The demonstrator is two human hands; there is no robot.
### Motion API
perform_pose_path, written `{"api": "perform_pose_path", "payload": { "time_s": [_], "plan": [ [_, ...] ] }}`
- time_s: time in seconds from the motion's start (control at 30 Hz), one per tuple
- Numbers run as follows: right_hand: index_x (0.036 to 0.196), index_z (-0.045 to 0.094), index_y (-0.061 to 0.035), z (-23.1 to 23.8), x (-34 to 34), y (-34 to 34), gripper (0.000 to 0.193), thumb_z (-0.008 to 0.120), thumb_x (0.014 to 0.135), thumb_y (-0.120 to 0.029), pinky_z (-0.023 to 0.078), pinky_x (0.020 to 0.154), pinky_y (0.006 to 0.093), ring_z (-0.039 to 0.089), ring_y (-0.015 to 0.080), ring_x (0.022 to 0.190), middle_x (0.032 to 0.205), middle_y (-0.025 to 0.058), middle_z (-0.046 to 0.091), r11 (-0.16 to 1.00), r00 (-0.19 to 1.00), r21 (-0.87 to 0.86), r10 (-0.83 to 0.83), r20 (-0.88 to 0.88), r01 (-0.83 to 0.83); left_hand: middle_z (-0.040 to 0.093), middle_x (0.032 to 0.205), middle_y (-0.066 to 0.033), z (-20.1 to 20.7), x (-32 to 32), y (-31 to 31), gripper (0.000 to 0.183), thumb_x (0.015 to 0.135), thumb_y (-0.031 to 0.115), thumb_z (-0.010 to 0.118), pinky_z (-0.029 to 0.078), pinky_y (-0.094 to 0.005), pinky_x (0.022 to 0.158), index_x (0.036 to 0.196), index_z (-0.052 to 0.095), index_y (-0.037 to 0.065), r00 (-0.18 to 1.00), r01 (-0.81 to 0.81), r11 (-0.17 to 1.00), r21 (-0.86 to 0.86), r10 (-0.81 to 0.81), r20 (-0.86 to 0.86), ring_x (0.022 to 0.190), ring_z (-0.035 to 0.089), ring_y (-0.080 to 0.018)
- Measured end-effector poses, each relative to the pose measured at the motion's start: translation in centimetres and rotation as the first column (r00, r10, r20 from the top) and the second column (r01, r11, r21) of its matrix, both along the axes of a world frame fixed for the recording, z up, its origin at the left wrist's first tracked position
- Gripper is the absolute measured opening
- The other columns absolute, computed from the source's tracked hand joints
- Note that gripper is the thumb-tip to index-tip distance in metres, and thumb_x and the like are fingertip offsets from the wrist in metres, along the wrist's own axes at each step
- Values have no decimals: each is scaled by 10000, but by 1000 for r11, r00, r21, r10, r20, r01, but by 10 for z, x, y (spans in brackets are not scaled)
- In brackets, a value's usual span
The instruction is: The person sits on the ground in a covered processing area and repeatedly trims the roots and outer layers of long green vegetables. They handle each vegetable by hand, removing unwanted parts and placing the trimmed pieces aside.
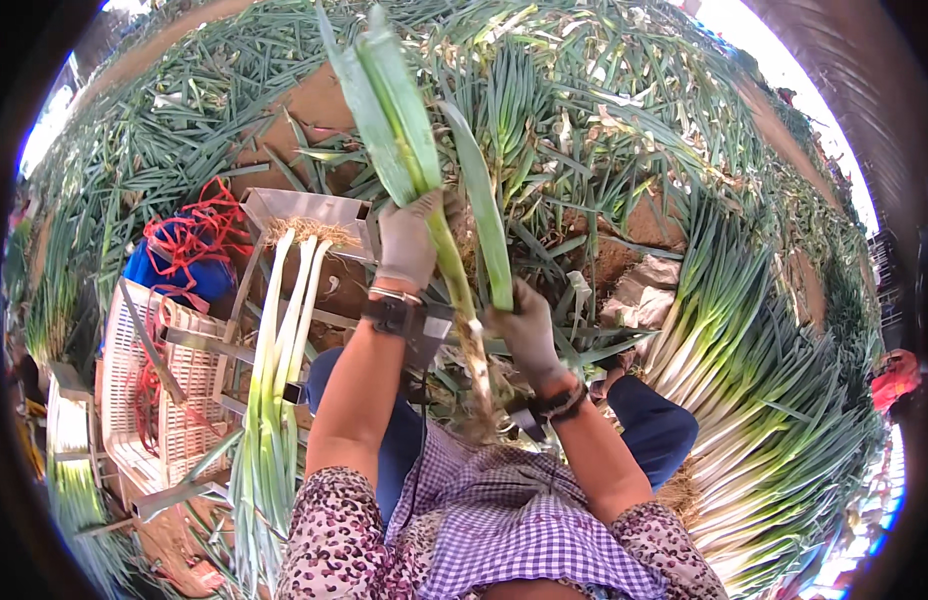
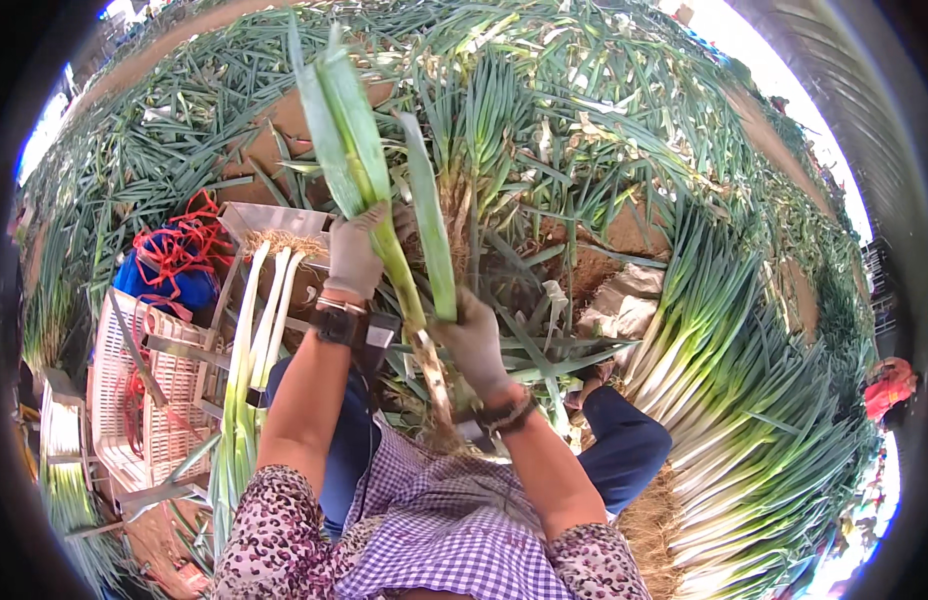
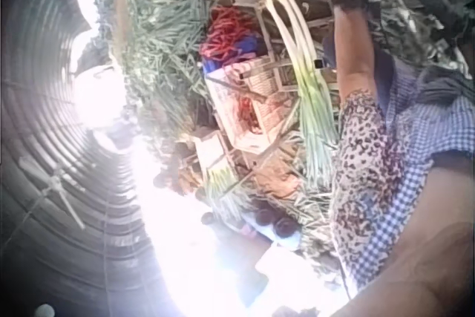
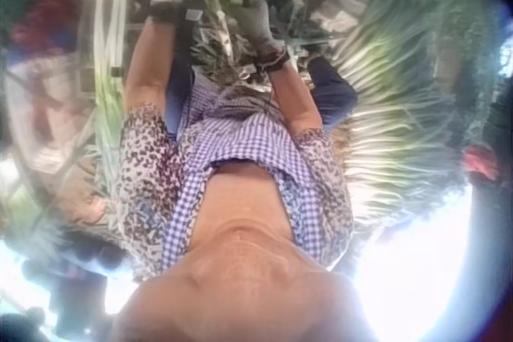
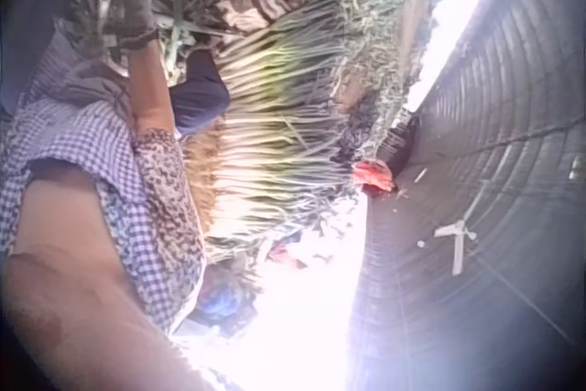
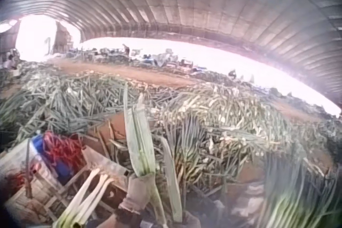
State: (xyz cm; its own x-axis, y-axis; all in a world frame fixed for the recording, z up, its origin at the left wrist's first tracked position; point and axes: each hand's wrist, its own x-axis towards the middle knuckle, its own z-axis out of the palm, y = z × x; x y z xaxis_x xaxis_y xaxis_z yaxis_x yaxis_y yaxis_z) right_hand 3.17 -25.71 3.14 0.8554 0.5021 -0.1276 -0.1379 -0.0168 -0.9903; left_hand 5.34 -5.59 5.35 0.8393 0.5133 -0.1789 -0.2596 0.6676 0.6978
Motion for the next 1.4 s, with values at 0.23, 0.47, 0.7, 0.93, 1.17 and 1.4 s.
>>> {"api": "perform_pose_path", "payload": {
  "time_s": [0.23,0.47,0.7,0.93,1.17,1.4],
  "plan": [
    [1329,544,-11,-35,7,-118,648,776,746,-173,488,880,322,617,213,952,1117,138,645,713,921,-692,189,342,111,664,1054,-102,14,-1,-3,266,947,126,635,555,-317,786,1163,589,-23,991,85,984,155,-99,87,895,666,-200],
    [1390,480,-13,29,43,13,638,735,805,-18,473,966,307,576,195,1116,1243,86,592,996,947,63,44,318,-67,609,1109,-57,28,-18,-49,437,962,55,590,522,-318,843,1368,429,42,905,258,965,-43,-226,361,980,617,-176],
    [1158,565,4,22,33,28,343,710,849,-21,503,785,245,590,70,871,1030,21,645,999,943,34,5,332,-17,659,1032,-69,6,-12,-28,299,914,59,658,511,-316,828,1189,582,-31,964,187,973,139,-209,167,915,633,-163],
    [1052,603,6,33,46,30,304,692,762,32,513,713,238,608,75,776,893,20,670,998,983,-17,56,173,-53,669,969,-70,8,-12,-39,266,864,60,715,513,-293,744,1083,598,-34,990,38,964,263,-71,119,838,628,-136],
    [1018,638,21,31,10,30,228,652,790,31,502,678,235,592,68,747,859,22,669,997,985,5,-82,154,82,657,854,-86,-8,-2,-36,305,796,82,778,501,-280,628,987,580,-49,989,-135,879,458,149,6,712,605,-126],
    [1126,609,14,-17,-6,-97,383,733,791,-122,498,738,273,631,138,848,962,69,671,882,986,-444,163,-33,-161,641,874,-82,23,-9,10,275,842,71,757,547,-287,619,996,552,-26,989,-147,899,413,134,60,690,627,-145]
  ]
}}
